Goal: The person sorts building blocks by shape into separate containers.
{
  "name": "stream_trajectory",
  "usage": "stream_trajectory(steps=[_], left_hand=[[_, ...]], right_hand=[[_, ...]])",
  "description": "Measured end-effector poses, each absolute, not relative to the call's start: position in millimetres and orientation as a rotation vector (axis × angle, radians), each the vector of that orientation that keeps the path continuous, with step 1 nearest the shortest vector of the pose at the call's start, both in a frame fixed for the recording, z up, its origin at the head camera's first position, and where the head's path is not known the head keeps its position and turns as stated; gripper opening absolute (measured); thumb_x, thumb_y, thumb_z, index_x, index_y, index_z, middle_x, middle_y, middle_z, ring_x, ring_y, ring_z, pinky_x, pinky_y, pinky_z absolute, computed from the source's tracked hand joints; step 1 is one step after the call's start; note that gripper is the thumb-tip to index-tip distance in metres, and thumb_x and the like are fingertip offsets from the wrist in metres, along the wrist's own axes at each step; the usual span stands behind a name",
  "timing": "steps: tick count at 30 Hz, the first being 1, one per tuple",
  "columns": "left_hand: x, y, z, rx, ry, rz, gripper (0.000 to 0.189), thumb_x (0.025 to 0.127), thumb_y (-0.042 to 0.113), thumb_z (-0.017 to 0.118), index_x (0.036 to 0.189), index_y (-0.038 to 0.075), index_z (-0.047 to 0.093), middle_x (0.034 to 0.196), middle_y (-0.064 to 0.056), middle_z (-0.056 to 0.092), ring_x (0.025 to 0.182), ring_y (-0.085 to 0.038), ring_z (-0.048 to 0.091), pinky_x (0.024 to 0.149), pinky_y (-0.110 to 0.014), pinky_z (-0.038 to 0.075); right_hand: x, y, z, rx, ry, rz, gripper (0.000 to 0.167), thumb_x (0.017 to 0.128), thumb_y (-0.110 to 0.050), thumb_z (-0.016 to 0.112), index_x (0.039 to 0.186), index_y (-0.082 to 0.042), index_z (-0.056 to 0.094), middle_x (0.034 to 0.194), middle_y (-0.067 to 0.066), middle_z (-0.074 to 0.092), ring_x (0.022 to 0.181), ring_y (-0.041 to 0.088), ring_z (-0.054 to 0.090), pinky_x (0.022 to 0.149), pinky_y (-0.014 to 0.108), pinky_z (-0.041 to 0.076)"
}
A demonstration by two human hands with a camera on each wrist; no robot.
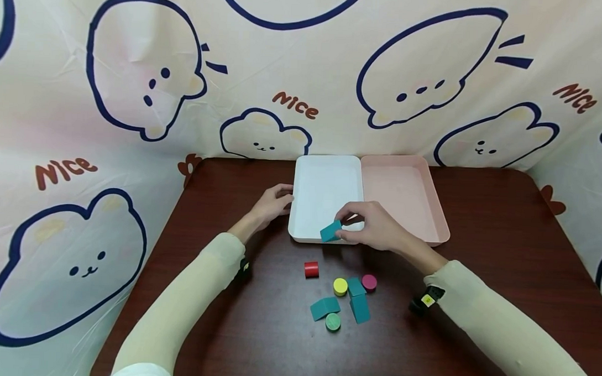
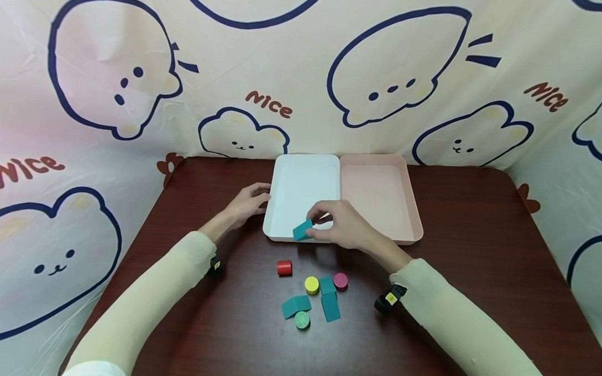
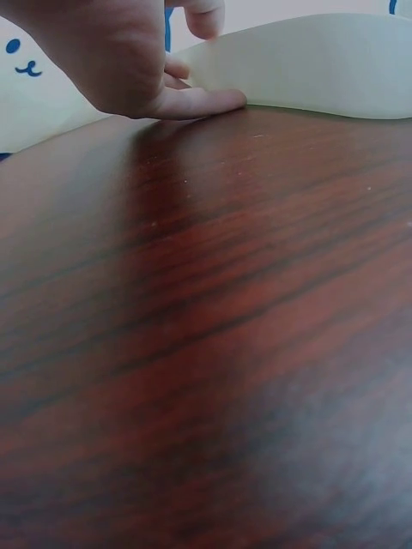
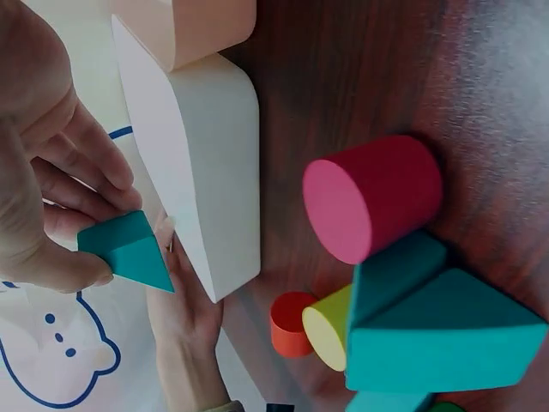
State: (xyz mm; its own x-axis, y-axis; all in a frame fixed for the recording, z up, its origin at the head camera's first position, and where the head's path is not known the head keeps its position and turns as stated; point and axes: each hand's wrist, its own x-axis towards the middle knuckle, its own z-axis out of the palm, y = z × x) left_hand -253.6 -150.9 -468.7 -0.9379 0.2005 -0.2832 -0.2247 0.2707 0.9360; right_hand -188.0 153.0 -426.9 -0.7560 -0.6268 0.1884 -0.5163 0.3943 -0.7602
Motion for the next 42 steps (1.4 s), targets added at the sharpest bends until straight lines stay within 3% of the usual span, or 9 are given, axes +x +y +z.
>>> stream_trajectory(steps=[16, 42], left_hand=[[-254.4, -151.8, -472.3, -0.014, 2.209, 1.698, 0.048, 0.111, 0.018, 0.052, 0.157, 0.006, 0.045, 0.149, -0.016, 0.053, 0.131, -0.03, 0.059, 0.107, -0.044, 0.055], [-252.5, -151.1, -469.7, 0.0, 2.21, 1.718, 0.047, 0.111, 0.018, 0.051, 0.156, 0.006, 0.046, 0.147, -0.017, 0.054, 0.13, -0.031, 0.06, 0.108, -0.045, 0.055]], right_hand=[[-207.9, 152.7, -433.5, -0.795, 2.56, -1.283, 0.02, 0.095, -0.033, 0.083, 0.11, -0.023, 0.075, 0.108, -0.008, 0.072, 0.107, 0.015, 0.069, 0.103, 0.045, 0.058], [-226.4, 152.7, -451.8, -0.688, 2.516, -1.388, 0.022, 0.095, -0.029, 0.083, 0.109, -0.015, 0.075, 0.107, 0.001, 0.071, 0.104, 0.021, 0.067, 0.1, 0.044, 0.059]])
